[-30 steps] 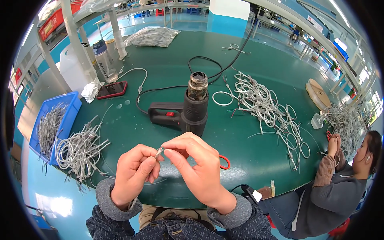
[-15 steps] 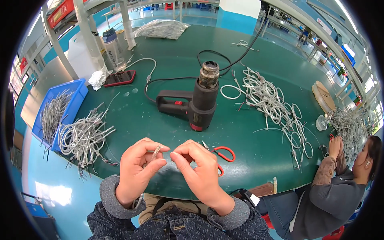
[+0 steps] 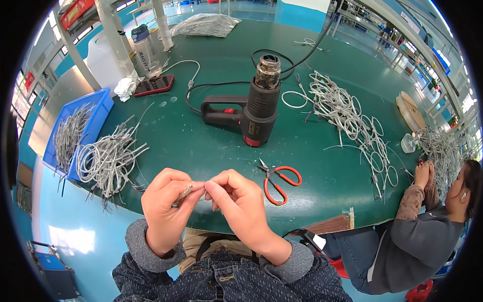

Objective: Assembling electronic wires by stripping insulation and applying heat shrink tubing with a heat gun.

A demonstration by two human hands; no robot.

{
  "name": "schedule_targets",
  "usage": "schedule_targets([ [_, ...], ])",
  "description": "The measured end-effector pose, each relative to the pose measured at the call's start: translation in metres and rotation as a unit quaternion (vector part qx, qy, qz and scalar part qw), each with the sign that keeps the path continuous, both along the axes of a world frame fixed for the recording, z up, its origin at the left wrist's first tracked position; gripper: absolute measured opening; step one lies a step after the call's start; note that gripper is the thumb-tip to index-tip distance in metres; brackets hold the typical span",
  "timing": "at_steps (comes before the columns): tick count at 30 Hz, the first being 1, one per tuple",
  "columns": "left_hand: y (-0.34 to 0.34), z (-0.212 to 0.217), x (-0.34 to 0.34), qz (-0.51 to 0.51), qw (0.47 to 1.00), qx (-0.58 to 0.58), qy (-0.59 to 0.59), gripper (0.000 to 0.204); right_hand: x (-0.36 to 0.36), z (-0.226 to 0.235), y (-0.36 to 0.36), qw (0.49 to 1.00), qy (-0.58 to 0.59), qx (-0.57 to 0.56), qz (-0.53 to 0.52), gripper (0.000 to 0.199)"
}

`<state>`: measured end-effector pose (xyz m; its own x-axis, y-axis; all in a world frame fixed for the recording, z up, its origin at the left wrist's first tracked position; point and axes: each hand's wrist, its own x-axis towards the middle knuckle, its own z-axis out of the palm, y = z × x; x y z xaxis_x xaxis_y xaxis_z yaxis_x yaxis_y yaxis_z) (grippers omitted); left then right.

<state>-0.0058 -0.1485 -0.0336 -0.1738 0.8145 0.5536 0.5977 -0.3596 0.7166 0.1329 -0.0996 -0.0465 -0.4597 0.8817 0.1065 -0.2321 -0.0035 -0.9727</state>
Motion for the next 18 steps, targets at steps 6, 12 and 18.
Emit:
schedule_targets([
  [6,-0.01,0.002,-0.017,-0.039,0.993,-0.043,-0.106,0.008,0.036,-0.016,0.031,0.815,-0.344,0.439,-0.154,0.023],
  [12,-0.016,0.007,-0.022,-0.076,0.974,-0.056,-0.207,0.003,0.086,-0.057,0.037,0.66,-0.579,0.455,-0.152,0.044],
  [18,-0.019,0.004,-0.021,-0.078,0.976,-0.054,-0.198,0.008,0.078,-0.053,0.037,0.698,-0.614,0.362,-0.073,0.049],
])
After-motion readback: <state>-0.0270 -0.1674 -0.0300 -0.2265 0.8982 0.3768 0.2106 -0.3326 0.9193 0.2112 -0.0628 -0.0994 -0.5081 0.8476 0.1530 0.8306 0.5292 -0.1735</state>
